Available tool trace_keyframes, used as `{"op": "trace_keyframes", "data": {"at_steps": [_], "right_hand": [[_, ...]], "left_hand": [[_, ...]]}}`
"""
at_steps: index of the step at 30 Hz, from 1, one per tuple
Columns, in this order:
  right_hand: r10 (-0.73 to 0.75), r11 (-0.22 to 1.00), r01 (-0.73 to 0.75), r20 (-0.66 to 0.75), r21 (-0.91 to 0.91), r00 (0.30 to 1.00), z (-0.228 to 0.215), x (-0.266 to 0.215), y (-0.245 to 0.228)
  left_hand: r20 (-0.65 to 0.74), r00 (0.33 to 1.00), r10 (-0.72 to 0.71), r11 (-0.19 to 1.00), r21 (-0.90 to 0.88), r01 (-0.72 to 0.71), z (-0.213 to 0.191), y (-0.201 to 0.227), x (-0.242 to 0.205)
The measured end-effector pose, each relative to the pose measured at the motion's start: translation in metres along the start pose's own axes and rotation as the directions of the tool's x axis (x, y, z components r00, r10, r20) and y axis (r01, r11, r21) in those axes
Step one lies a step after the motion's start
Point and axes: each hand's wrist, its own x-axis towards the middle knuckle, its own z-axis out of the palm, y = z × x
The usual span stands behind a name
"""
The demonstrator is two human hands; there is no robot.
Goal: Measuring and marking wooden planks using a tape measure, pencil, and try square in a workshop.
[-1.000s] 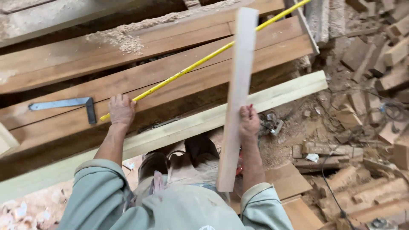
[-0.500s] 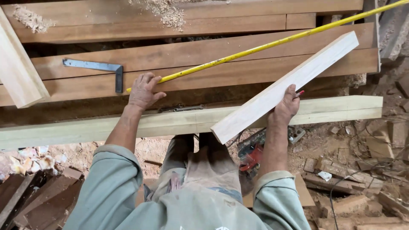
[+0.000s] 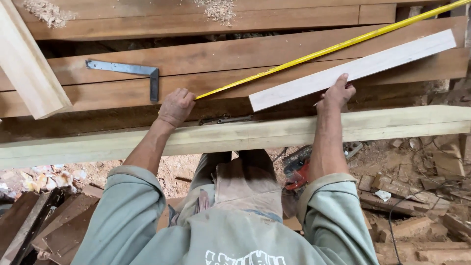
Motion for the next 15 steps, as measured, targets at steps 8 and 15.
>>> {"op": "trace_keyframes", "data": {"at_steps": [8, 15], "right_hand": [[-0.077, 0.892, 0.154, 0.193, -0.425, 0.978, -0.015, -0.025, -0.035], [-0.855, 0.297, 0.947, 0.407, -0.125, 0.322, -0.049, -0.136, -0.109]], "left_hand": [[0.027, 0.932, -0.361, 0.83, -0.446, 0.334, -0.062, -0.029, 0.008], [0.09, 0.919, -0.384, 0.659, -0.671, 0.341, -0.152, 0.032, 0.021]]}}
